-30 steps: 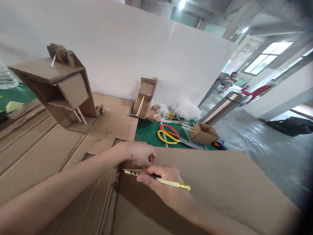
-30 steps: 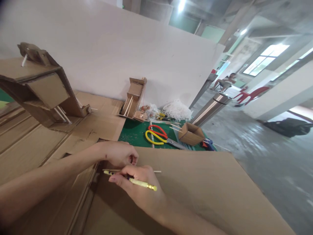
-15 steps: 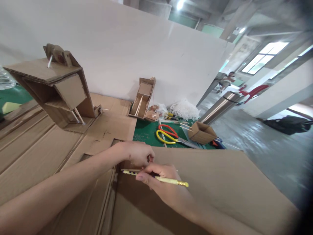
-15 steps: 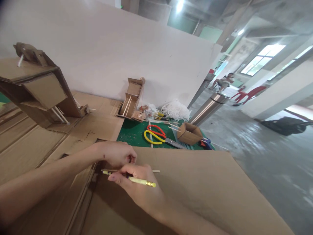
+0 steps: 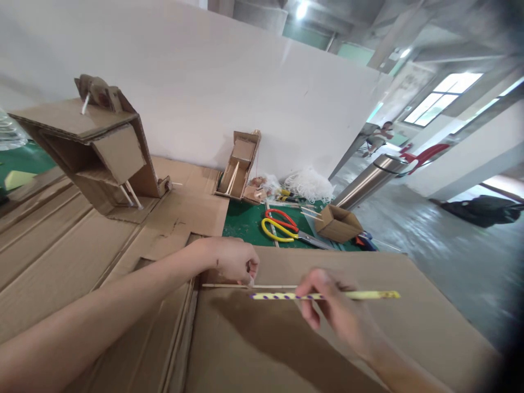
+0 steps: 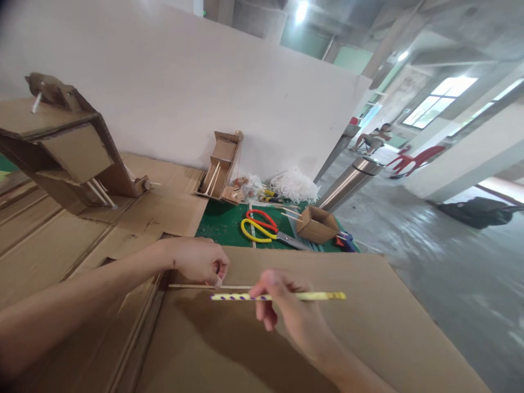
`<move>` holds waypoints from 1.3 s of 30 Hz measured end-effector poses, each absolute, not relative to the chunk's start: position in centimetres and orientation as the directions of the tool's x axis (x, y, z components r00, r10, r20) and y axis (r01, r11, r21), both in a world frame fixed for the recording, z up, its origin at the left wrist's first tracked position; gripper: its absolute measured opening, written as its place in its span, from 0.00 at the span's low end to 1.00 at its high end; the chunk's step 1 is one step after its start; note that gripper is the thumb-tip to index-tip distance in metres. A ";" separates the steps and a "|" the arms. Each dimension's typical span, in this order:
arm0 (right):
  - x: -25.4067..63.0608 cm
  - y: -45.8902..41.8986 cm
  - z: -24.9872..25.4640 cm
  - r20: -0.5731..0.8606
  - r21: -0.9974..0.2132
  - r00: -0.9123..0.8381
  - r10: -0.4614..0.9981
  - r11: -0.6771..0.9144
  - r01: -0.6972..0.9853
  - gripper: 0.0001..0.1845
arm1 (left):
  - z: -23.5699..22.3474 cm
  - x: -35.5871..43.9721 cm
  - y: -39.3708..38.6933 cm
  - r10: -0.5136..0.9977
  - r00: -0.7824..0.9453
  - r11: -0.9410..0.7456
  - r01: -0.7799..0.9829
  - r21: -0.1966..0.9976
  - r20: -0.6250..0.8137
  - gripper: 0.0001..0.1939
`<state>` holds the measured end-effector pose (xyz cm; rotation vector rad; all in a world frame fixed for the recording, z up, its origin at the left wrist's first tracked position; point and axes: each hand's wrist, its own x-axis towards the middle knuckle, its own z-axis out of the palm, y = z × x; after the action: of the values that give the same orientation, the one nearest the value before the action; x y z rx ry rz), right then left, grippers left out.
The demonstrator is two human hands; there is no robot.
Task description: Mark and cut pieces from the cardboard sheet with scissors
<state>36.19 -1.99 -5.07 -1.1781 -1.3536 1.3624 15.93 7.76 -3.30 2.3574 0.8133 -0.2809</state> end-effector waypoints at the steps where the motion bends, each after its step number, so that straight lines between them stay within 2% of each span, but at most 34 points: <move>1: 36.9 -1.9 -4.8 -0.022 -0.999 -0.174 0.984 -0.030 -0.044 0.26 | -3.2 15.9 7.7 0.485 0.786 -0.617 0.618 0.487 -0.383 0.06; 5: 39.5 -0.7 -4.3 -0.050 -0.977 -0.078 0.996 -0.065 -0.204 0.30 | -3.1 16.0 7.6 0.494 0.776 -0.608 0.630 0.483 -0.391 0.05; 9: 41.0 1.2 -6.2 -0.052 -0.958 0.097 0.994 -0.022 -0.286 0.24 | -3.5 16.0 7.7 0.512 0.768 -0.615 0.640 0.460 -0.384 0.06; 14: 41.2 2.0 -8.3 -0.054 -0.960 0.193 0.980 0.002 -0.280 0.28 | -3.7 16.1 7.5 0.549 0.753 -0.649 0.658 0.382 -0.363 0.06; 17: 41.0 1.9 -8.2 -0.063 -0.967 0.175 0.983 -0.016 -0.253 0.31 | -3.2 16.4 7.0 0.566 0.738 -0.664 0.672 0.328 -0.367 0.07; 25: 41.0 2.0 -8.2 -0.038 -0.965 0.180 0.983 0.011 -0.263 0.25 | -2.0 17.3 5.2 0.581 0.761 -0.769 0.629 0.111 -0.287 0.10; 33: 41.1 2.0 -8.2 -0.037 -0.964 0.181 0.983 0.013 -0.266 0.26 | -2.4 16.8 6.3 0.590 0.762 -0.777 0.626 0.070 -0.269 0.07; 36: 41.0 2.0 -8.1 -0.046 -0.963 0.190 0.981 0.007 -0.269 0.25 | -2.6 16.5 7.0 0.615 0.767 -0.775 0.631 0.040 -0.184 0.07; 39: 41.0 2.1 -8.0 -0.052 -0.961 0.198 0.979 0.005 -0.278 0.25 | -2.7 16.4 7.7 0.675 0.729 -0.737 0.675 -0.038 -0.114 0.08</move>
<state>40.97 2.07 -8.04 -1.1083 -0.8448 1.1957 16.42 7.68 -2.67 2.9158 1.1381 -0.1883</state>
